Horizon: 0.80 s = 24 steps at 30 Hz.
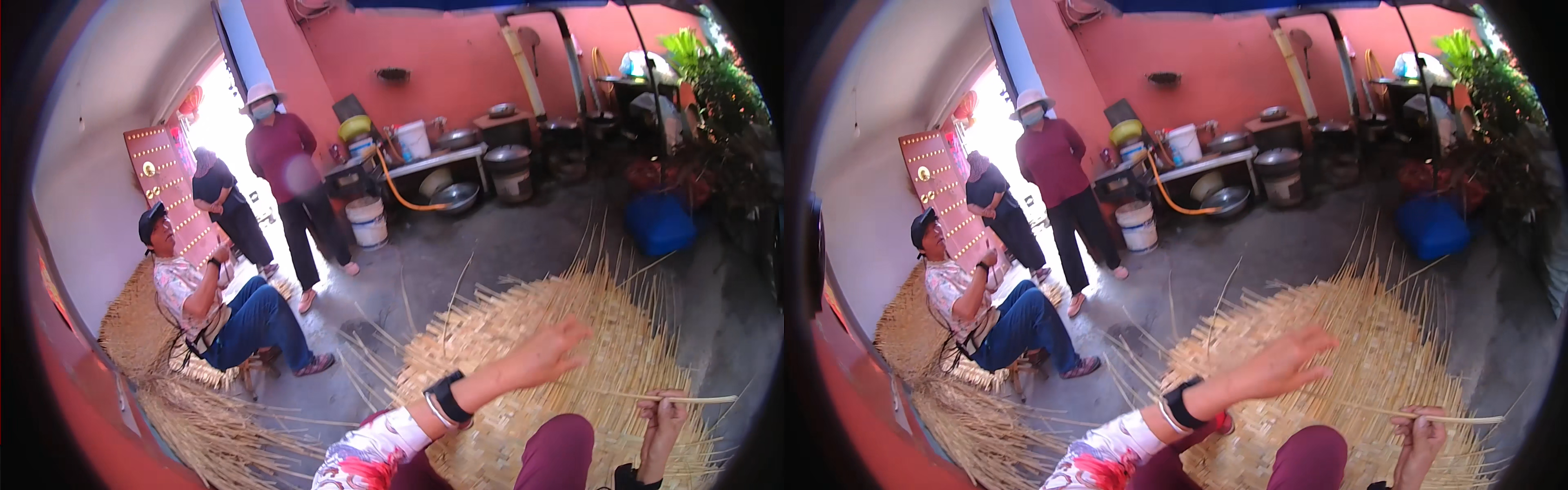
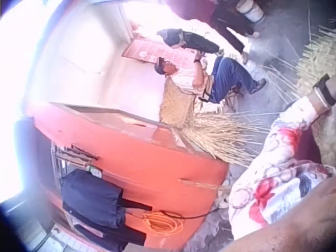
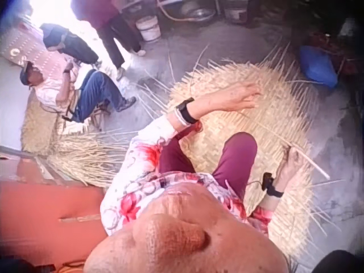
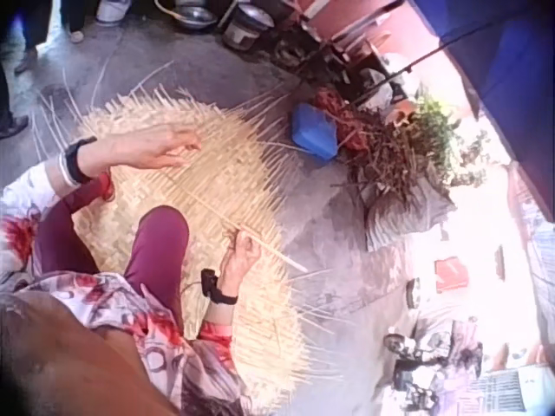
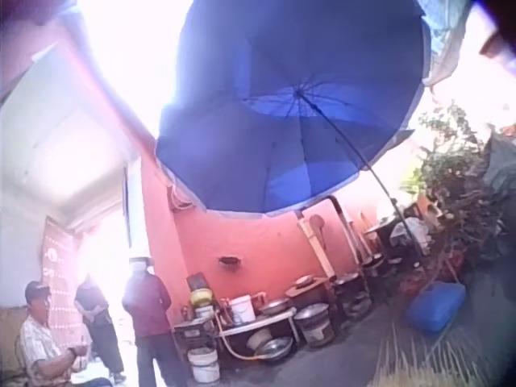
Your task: Weaving a large circular mat using thin bamboo strips.
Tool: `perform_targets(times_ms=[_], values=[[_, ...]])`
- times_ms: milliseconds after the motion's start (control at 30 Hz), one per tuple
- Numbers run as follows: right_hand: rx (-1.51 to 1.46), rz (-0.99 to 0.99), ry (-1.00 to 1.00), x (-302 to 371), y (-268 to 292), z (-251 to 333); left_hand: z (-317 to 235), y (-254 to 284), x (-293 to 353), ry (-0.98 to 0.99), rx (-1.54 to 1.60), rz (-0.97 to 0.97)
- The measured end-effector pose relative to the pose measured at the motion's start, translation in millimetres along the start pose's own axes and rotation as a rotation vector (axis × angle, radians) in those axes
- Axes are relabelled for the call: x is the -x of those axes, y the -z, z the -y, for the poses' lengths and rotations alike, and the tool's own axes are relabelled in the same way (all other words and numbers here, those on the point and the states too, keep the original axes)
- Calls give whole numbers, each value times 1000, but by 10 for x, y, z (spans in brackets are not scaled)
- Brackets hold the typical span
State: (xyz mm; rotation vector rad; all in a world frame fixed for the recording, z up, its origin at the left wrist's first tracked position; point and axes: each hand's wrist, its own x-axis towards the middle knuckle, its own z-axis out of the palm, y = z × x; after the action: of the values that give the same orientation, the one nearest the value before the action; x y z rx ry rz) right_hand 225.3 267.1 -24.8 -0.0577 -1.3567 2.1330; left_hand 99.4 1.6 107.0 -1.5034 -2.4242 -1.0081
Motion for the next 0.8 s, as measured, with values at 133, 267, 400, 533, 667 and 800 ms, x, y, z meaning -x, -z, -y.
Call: perform_targets(times_ms=[133, 267, 400, 533, 667, 800], values=[[15, 103, 59, 80, -192, 239, 67, -671, 3, -71, 2, 64], [27, 12, 95, 114, -50, 394, -17, -911, -34, 104, 416, 324], [51, -60, 32, 168, 232, 347, -165, -1062, -77, -192, 190, 71], [121, -198, -46, 188, 509, 203, -266, -1214, -101, -208, -179, -37], [69, -343, -82, 191, 613, 50, -297, -1310, -135, -324, -292, -136], [30, -410, -63, 180, 624, -17, -316, -1368, -182, -314, -232, -31]])
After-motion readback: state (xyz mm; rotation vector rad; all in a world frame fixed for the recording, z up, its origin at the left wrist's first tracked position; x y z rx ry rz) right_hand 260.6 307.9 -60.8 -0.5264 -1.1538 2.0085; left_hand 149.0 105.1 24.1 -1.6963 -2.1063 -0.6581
